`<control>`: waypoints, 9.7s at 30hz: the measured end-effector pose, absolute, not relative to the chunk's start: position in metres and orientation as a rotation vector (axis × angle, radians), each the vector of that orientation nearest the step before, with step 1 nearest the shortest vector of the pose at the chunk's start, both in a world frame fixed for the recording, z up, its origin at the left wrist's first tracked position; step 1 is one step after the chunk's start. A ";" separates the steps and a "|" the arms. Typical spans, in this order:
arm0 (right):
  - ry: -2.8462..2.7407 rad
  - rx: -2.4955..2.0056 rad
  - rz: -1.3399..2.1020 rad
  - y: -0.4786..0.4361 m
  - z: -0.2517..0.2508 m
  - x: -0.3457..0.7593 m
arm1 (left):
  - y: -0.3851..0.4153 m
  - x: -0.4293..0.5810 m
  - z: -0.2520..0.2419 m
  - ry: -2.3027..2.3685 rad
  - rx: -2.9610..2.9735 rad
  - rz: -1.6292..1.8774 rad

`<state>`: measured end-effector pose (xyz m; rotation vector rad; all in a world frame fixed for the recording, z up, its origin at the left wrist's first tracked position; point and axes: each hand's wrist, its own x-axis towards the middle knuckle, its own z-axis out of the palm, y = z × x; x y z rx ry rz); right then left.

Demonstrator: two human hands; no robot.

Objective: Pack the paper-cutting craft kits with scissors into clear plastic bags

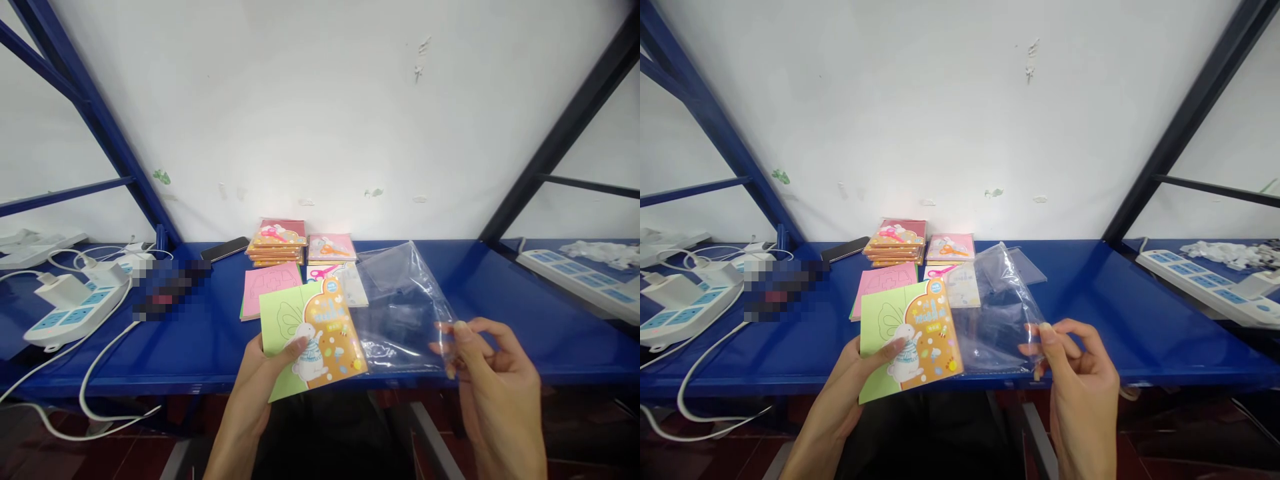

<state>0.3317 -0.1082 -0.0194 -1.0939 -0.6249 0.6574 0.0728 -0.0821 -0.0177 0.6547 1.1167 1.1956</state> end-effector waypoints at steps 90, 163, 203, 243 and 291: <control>-1.241 -1.601 0.418 -0.102 -0.033 0.322 | -0.106 0.081 0.017 1.417 1.020 1.415; -2.601 -1.168 0.399 0.137 -0.032 0.266 | -0.058 0.021 0.007 1.093 1.310 1.426; -1.410 -0.801 0.530 -0.032 0.048 0.239 | -0.058 0.025 -0.004 1.053 1.379 1.431; -1.961 -1.011 0.199 -0.029 0.024 0.263 | -0.058 0.026 -0.004 0.973 1.364 1.464; -2.106 -1.036 0.188 -0.020 -0.056 0.300 | -0.042 0.057 -0.062 1.423 2.386 0.979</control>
